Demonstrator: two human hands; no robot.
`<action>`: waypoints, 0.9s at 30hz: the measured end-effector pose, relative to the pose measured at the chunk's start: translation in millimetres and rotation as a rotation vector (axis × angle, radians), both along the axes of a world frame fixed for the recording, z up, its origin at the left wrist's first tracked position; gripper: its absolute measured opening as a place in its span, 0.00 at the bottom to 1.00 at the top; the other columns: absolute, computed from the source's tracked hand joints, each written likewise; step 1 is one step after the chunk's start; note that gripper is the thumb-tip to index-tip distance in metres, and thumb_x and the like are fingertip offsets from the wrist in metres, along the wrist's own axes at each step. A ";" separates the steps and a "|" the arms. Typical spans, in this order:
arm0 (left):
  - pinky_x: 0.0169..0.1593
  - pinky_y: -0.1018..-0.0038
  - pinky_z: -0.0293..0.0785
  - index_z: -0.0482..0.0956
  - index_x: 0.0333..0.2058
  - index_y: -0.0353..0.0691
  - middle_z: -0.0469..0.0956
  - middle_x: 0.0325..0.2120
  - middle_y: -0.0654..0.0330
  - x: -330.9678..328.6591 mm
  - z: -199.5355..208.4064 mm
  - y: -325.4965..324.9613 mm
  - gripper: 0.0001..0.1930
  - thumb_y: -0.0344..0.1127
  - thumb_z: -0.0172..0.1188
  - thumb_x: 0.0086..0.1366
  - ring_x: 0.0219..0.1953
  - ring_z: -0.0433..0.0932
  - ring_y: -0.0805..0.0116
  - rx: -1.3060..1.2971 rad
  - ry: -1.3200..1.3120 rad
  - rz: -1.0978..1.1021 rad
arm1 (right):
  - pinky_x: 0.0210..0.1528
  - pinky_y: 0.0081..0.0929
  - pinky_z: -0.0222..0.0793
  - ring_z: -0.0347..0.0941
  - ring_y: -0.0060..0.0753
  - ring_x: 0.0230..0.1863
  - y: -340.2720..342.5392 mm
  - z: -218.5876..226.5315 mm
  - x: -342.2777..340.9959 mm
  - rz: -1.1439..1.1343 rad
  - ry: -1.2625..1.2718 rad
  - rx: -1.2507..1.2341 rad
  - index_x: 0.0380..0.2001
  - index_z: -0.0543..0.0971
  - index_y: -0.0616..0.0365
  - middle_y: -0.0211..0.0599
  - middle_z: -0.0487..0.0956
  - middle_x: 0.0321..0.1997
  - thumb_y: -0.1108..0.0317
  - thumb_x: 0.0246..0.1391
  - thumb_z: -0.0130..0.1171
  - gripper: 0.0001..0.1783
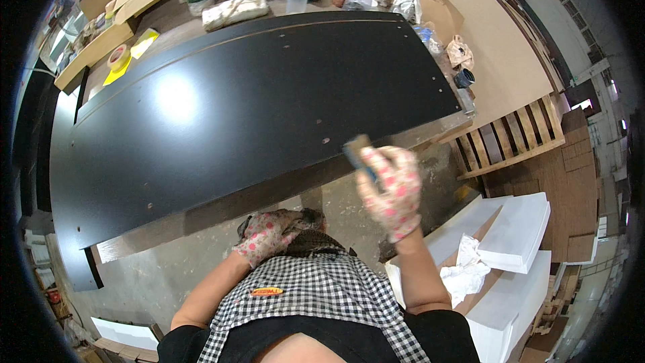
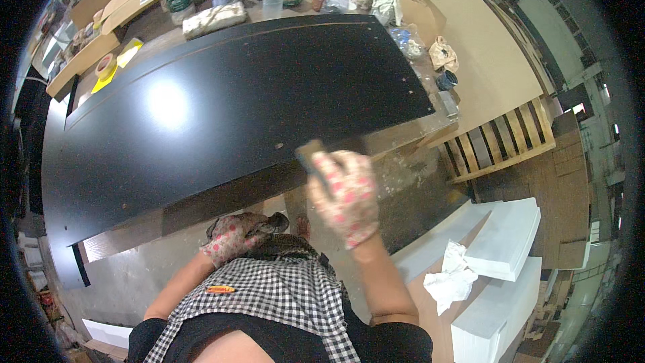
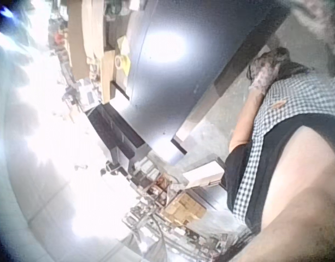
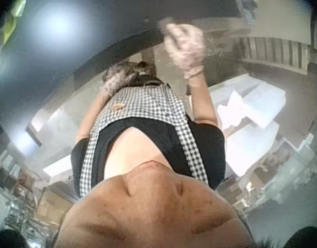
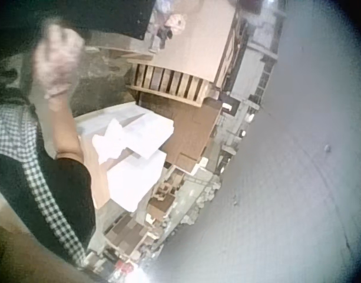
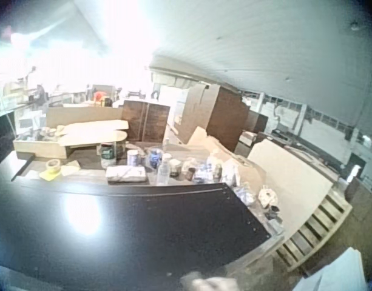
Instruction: The person wipes a large black curved furniture panel with a cloth, repeatedly cleaning its surface and edges. The person uses a small blue tool to scrape or smooth the surface while continuing to wipe with the cloth. The task occurs in a workshop environment with various materials and tools visible.
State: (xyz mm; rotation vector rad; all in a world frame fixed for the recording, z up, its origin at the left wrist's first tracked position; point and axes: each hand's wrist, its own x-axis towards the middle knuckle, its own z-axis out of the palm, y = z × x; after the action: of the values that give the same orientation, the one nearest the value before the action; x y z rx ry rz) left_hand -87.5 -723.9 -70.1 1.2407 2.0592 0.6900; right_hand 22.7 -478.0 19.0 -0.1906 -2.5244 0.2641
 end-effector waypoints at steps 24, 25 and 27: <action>0.68 0.45 0.55 0.72 0.58 0.42 0.68 0.62 0.49 -7.3 124.0 309.2 0.31 0.49 0.64 0.57 0.67 0.61 0.45 0.237 0.766 -0.132 | 0.59 0.32 0.67 0.71 0.34 0.53 222.9 -36.3 92.6 -0.380 0.498 -0.709 0.53 0.77 0.69 0.40 0.76 0.52 0.78 0.60 0.56 0.17; 0.67 0.45 0.57 0.73 0.56 0.42 0.68 0.61 0.49 0.6 125.5 322.0 0.31 0.47 0.65 0.54 0.66 0.63 0.45 0.373 0.744 -0.144 | 0.60 0.33 0.66 0.71 0.35 0.54 220.8 -32.3 86.5 -0.354 0.559 -0.745 0.53 0.77 0.70 0.43 0.76 0.53 0.76 0.62 0.55 0.17; 0.68 0.43 0.56 0.70 0.58 0.42 0.64 0.63 0.44 4.4 125.4 318.3 0.34 0.49 0.65 0.54 0.66 0.61 0.40 0.484 0.714 -0.138 | 0.62 0.35 0.64 0.69 0.38 0.58 219.6 -26.4 66.8 -0.260 0.664 -0.700 0.55 0.75 0.72 0.48 0.75 0.58 0.73 0.64 0.53 0.18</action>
State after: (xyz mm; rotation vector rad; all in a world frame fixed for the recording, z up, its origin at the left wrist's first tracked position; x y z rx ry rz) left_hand -83.1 -405.6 55.3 2.1281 2.3946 0.7826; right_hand 89.4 -258.3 -7.4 -0.5871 -1.6498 0.9275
